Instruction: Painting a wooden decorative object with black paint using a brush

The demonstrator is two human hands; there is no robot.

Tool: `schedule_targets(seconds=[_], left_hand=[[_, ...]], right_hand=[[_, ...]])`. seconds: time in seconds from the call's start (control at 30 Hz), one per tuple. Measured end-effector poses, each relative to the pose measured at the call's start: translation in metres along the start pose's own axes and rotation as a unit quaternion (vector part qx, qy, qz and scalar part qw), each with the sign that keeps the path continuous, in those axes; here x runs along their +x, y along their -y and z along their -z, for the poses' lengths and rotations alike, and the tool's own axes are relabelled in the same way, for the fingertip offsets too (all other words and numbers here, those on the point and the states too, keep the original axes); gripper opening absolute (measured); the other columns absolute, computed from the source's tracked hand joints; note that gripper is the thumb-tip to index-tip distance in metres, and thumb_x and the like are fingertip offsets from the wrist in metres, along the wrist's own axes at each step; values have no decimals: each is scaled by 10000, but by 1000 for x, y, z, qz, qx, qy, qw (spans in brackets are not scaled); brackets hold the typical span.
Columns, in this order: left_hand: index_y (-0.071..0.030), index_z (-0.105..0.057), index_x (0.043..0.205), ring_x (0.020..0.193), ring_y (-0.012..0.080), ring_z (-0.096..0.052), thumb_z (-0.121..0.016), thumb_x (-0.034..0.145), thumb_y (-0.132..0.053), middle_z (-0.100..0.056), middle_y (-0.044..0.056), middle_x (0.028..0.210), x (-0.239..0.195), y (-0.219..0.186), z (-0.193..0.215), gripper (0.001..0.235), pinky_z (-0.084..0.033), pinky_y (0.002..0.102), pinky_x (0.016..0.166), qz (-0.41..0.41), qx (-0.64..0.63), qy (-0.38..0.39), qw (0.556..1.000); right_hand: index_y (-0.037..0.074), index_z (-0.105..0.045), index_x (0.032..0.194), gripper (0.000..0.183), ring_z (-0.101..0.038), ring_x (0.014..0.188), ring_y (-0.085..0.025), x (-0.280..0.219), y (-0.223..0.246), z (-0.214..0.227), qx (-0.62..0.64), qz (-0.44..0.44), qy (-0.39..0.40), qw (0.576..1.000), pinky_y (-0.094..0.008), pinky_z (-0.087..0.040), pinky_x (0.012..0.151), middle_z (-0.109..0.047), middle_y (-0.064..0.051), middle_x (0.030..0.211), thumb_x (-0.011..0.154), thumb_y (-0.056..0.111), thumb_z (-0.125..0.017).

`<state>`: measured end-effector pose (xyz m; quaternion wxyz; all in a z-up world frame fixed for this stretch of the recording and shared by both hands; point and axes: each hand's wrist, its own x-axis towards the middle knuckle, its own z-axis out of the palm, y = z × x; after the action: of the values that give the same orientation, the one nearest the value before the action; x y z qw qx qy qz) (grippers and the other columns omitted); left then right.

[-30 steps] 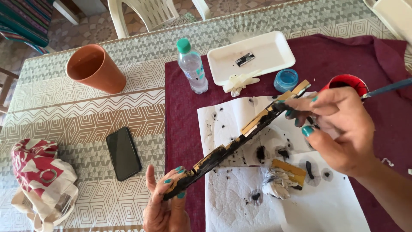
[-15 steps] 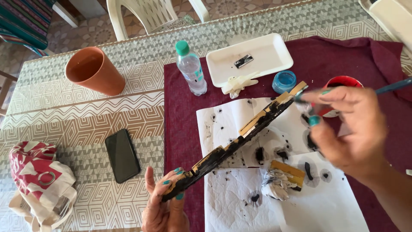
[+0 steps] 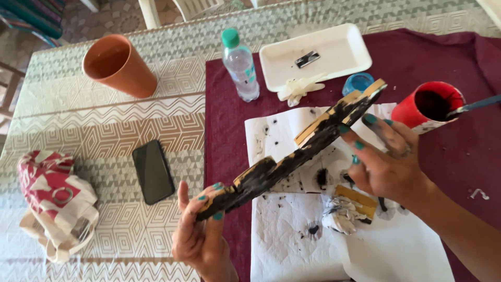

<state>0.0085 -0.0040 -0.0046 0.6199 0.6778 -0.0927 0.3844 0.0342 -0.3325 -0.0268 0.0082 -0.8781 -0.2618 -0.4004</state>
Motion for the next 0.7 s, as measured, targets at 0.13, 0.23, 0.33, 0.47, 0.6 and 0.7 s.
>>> schedule_targets(seconds=[0.13, 0.23, 0.33, 0.47, 0.6, 0.7], left_hand=[[-60, -641, 1113, 960, 302, -771, -690, 922, -44, -735, 122, 1009, 3, -2, -1, 197, -329, 594, 1373, 21, -13, 10, 1000], [-65, -638, 1108, 955, 310, -772, -684, 937, -61, -735, 136, 1010, 5, -6, 0, 178, -331, 607, 1364, 19, 3, 18, 1000], [-53, -635, 1117, 956, 313, -777, -678, 951, -64, -736, 136, 1016, 7, -8, 2, 172, -341, 629, 1359, 21, 18, 28, 999], [-36, -633, 1101, 951, 300, -773, -686, 957, -105, -741, 139, 999, 12, -6, 2, 168, -351, 611, 1345, 16, 18, 35, 999], [-11, -630, 1075, 944, 323, -782, -681, 948, -124, -737, 152, 947, 15, -6, 4, 177, -360, 610, 1325, 20, 29, 44, 998], [-9, -634, 1100, 932, 311, -791, -690, 955, -114, -744, 139, 973, 16, -5, 6, 187, -355, 605, 1326, 18, 23, 45, 999]], right_hand=[[26, -488, 1253, 361, -603, 1246, -416, -3, -9, -12, 68, 48, -106, 991, -531, -415, 1058, -710, -254, 1229, 1075, 339, -459], [39, -289, 1477, 497, -459, 1390, -416, -1, -9, -22, 48, 71, -73, 994, -571, -412, 1076, -714, -151, 1306, 1108, 360, -378], [47, -4, 1638, 653, -238, 1549, -416, -6, -5, -33, 1, 83, -18, 996, -644, -279, 1182, -528, -59, 1514, 1123, 329, -290], [-2, -305, 1591, 542, -238, 1536, -435, -17, 1, -37, 6, 150, 16, 988, -704, -225, 1185, -417, -89, 1637, 1080, 129, -432], [152, -602, 1174, 239, -664, 1102, -324, -6, -16, -28, 34, 210, -51, 976, -505, -392, 1049, -787, -13, 1174, 969, 157, -726], [231, -593, 1139, 255, -672, 963, -242, 12, -35, -14, -69, 303, -86, 947, -461, -366, 1021, -817, 64, 1183, 1018, 283, -810]])
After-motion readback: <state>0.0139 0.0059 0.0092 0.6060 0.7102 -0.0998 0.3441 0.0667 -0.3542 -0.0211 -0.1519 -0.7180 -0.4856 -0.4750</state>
